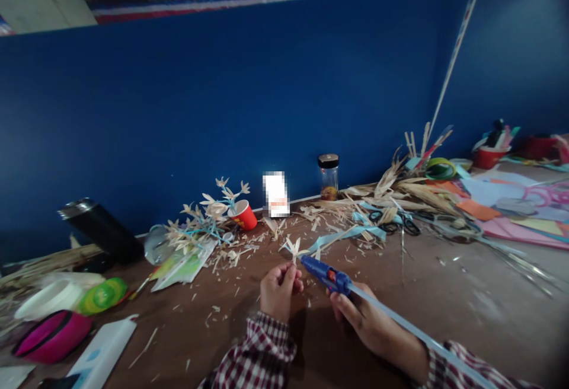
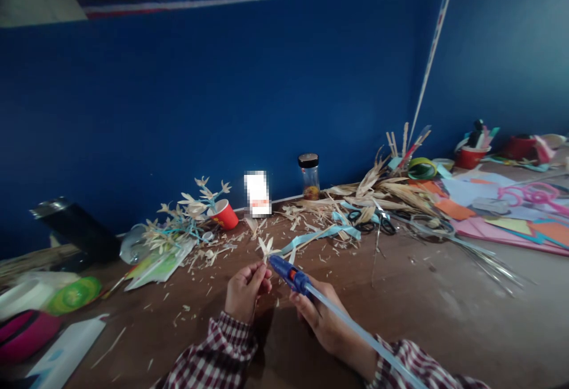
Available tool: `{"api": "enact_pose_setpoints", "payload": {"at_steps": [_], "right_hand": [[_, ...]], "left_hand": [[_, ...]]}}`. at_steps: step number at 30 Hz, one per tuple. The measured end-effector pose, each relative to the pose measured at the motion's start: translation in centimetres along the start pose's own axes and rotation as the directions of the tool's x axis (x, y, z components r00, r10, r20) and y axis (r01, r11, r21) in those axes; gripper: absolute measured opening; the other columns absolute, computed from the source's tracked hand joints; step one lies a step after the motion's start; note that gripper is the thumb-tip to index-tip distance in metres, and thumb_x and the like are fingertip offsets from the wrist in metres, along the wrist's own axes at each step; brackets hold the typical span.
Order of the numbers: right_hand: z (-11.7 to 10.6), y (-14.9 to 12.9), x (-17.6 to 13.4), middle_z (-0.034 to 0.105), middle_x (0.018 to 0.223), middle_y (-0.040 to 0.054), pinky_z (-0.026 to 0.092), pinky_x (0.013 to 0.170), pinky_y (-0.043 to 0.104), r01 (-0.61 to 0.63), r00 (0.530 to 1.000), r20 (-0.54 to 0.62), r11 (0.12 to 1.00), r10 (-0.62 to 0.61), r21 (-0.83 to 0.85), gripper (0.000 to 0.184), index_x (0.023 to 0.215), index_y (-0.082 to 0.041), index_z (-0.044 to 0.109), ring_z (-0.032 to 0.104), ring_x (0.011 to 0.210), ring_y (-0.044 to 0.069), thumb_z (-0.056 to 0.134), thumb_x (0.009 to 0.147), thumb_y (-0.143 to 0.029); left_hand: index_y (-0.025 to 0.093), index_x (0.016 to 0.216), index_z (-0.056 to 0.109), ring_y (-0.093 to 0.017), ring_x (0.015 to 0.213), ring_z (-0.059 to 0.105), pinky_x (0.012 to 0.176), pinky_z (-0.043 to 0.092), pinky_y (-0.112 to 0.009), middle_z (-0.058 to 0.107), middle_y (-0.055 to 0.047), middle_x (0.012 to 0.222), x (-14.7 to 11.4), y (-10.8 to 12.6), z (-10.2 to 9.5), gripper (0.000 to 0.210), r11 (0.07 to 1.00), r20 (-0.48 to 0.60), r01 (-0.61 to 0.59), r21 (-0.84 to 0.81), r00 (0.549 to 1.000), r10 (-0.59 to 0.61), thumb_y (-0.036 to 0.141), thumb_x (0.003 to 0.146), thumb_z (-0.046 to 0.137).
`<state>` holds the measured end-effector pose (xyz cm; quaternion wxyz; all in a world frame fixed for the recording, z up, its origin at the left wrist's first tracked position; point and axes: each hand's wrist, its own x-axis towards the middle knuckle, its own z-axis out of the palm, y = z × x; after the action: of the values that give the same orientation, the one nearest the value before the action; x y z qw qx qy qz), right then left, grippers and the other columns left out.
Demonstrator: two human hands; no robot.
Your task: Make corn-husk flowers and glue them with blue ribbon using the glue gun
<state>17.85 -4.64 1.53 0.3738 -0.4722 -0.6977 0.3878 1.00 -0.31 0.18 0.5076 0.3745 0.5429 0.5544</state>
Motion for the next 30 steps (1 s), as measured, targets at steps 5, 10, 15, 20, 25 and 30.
{"api": "enact_pose_setpoints", "payload": {"at_steps": [5,10,15,20,25,30], "right_hand": [[-0.06,-0.16,0.04,0.054,0.057,-0.0008,0.04,0.05,0.02,0.014,1.0,0.002,1.0,-0.014,-0.016,0.039,0.065,-0.017,0.054,0.05,0.052,0.011,0.035,0.085,-0.045],[-0.05,0.06,0.18,0.053,0.056,-0.0009,0.04,0.05,0.019,0.042,0.999,-0.011,0.999,-0.042,-0.018,0.039,0.068,-0.017,0.055,0.049,0.052,0.011,0.034,0.085,-0.045],[-0.01,0.17,0.22,0.055,0.057,-0.0005,0.04,0.05,0.019,0.03,0.999,-0.009,0.999,-0.031,-0.017,0.038,0.069,-0.017,0.054,0.05,0.052,0.011,0.034,0.085,-0.044],[-0.02,0.19,0.11,0.054,0.056,-0.0008,0.04,0.051,0.019,0.047,0.999,-0.007,0.999,-0.048,-0.021,0.039,0.063,-0.017,0.052,0.049,0.052,0.011,0.034,0.086,-0.043],[-0.06,0.12,0.04,0.055,0.057,-0.0006,0.04,0.051,0.019,0.05,0.999,0.014,0.999,-0.05,-0.018,0.038,0.064,-0.017,0.052,0.05,0.053,0.011,0.035,0.085,-0.043],[-0.05,0.18,0.07,0.054,0.056,-0.0013,0.039,0.05,0.019,0.047,0.999,0.014,0.999,-0.047,-0.01,0.038,0.067,-0.016,0.053,0.049,0.051,0.01,0.034,0.085,-0.043]], "left_hand": [[0.011,0.073,0.061,-0.007,0.04,0.051,0.039,0.042,-0.017,0.061,0.0,0.057,-0.07,0.15,0.07,0.03,1.0,0.009,0.003,-0.018,1.0,-0.003,0.038,0.06,0.067],[0.011,0.075,0.06,-0.007,0.041,0.052,0.041,0.043,-0.018,0.061,0.0,0.058,-0.11,0.12,0.06,0.03,1.0,0.022,-0.005,-0.011,1.0,0.005,0.037,0.061,0.066],[0.011,0.078,0.059,-0.006,0.042,0.051,0.042,0.043,-0.018,0.06,0.0,0.06,0.05,-0.31,-0.09,0.03,0.999,0.038,-0.022,0.026,0.999,0.021,0.038,0.065,0.063],[0.012,0.078,0.058,-0.006,0.042,0.051,0.04,0.042,-0.017,0.06,0.0,0.061,0.11,-0.4,-0.17,0.03,0.999,0.038,-0.01,0.044,0.999,0.009,0.039,0.066,0.062],[0.012,0.077,0.059,-0.006,0.042,0.052,0.041,0.042,-0.017,0.061,0.0,0.06,0.25,-0.41,-0.26,0.03,1.0,0.039,-0.003,0.026,0.999,0.002,0.039,0.064,0.063],[0.012,0.076,0.059,-0.006,0.042,0.052,0.041,0.043,-0.017,0.061,0.001,0.059,0.3,-0.51,-0.28,0.03,1.0,0.036,-0.017,0.013,0.999,0.016,0.039,0.065,0.063]]}}
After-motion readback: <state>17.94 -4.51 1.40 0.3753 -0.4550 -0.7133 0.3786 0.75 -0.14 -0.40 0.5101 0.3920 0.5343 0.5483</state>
